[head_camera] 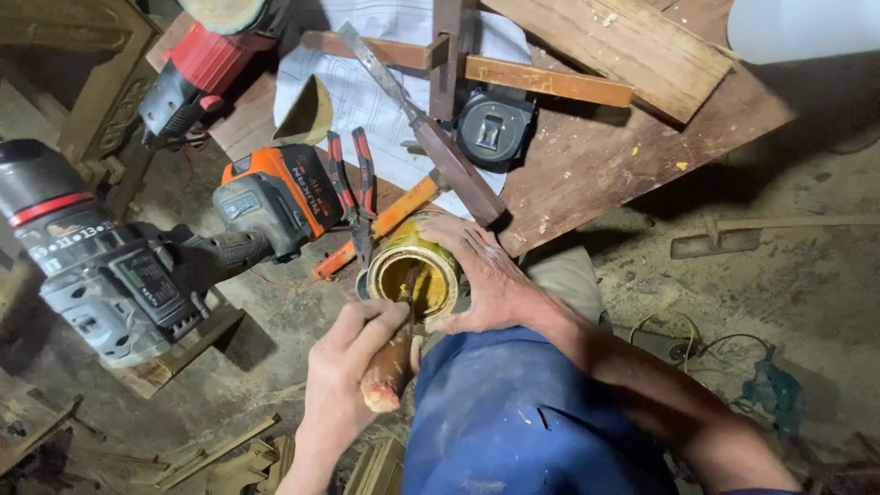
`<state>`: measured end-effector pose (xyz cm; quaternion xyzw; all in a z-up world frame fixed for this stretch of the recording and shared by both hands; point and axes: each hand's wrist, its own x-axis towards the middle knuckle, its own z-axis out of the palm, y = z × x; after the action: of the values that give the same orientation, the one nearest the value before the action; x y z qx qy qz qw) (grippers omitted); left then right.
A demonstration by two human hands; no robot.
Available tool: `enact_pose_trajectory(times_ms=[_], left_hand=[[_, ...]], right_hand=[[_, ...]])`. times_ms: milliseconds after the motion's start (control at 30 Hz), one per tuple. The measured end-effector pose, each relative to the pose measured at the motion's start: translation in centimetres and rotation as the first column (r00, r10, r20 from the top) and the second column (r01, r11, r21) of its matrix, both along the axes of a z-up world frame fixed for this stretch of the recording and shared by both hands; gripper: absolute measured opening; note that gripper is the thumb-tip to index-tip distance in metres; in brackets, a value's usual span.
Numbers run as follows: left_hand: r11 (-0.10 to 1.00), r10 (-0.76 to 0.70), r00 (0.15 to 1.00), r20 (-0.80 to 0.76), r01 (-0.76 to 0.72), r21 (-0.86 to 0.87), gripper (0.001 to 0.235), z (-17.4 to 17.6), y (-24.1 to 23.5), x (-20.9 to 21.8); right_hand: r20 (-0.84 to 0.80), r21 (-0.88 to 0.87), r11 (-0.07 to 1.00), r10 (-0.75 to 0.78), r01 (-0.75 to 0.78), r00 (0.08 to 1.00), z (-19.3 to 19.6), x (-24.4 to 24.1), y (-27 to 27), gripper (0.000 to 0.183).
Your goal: Preparing gold paint by mixing it with a liquid and then applying it to a carved wooden door panel.
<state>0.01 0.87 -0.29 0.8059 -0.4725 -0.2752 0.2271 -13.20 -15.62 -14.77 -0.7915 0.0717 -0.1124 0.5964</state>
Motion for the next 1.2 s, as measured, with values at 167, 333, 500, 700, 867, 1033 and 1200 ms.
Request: enact_pose_trajectory(times_ms=[167, 333, 500, 700, 867, 1033, 1200], left_hand=[[0.995, -0.103, 0.975, 0.196, 0.103, 0.008, 0.037, -1.6, 1.1, 0.2], [0.996, -0.081, 0.974, 0.213, 0.087, -0.022, 0.039, -3.3, 2.6, -1.3], [0.995, -0.085, 0.972, 0.22, 0.094, -0.031, 0.035, -2.3, 1.8, -1.1], [0.998, -0.034, 0.969, 0.243, 0.047, -0.047, 0.04, -2.9, 1.3, -2.6], [0.987, -0.008, 0.976, 0.216, 0.043, -0.156, 0.034, -3.5, 1.4, -1.5], [0.979, -0.081, 0.974, 0.211, 0.117, -0.165, 0.035, -2.8, 1.1, -1.4], [0.976, -0.077, 0.991, 0.114, 0.098, -0.193, 0.037, -2.5, 0.9, -0.7]], right_hand=[[0.017, -0.003, 1.0, -0.024, 0.024, 1.0, 0.2, 0.1, 0.0, 0.097], [0.025, 0.008, 1.0, -0.015, 0.014, 1.0, -0.1, 0.0, 0.1, 0.099], [0.01, 0.003, 1.0, -0.009, 0.009, 1.0, -0.3, 0.0, 0.3, 0.1], [-0.017, -0.003, 1.0, -0.01, 0.01, 1.0, -0.7, -0.3, 0.3, 0.101], [0.007, 0.01, 1.0, -0.016, 0.016, 1.0, -0.5, 0.0, 0.4, 0.099], [0.016, 0.02, 1.0, -0.001, 0.001, 1.0, -0.6, 0.0, 0.5, 0.098], [0.027, 0.026, 1.0, -0.001, 0.0, 1.0, -1.0, -0.1, 0.7, 0.099]])
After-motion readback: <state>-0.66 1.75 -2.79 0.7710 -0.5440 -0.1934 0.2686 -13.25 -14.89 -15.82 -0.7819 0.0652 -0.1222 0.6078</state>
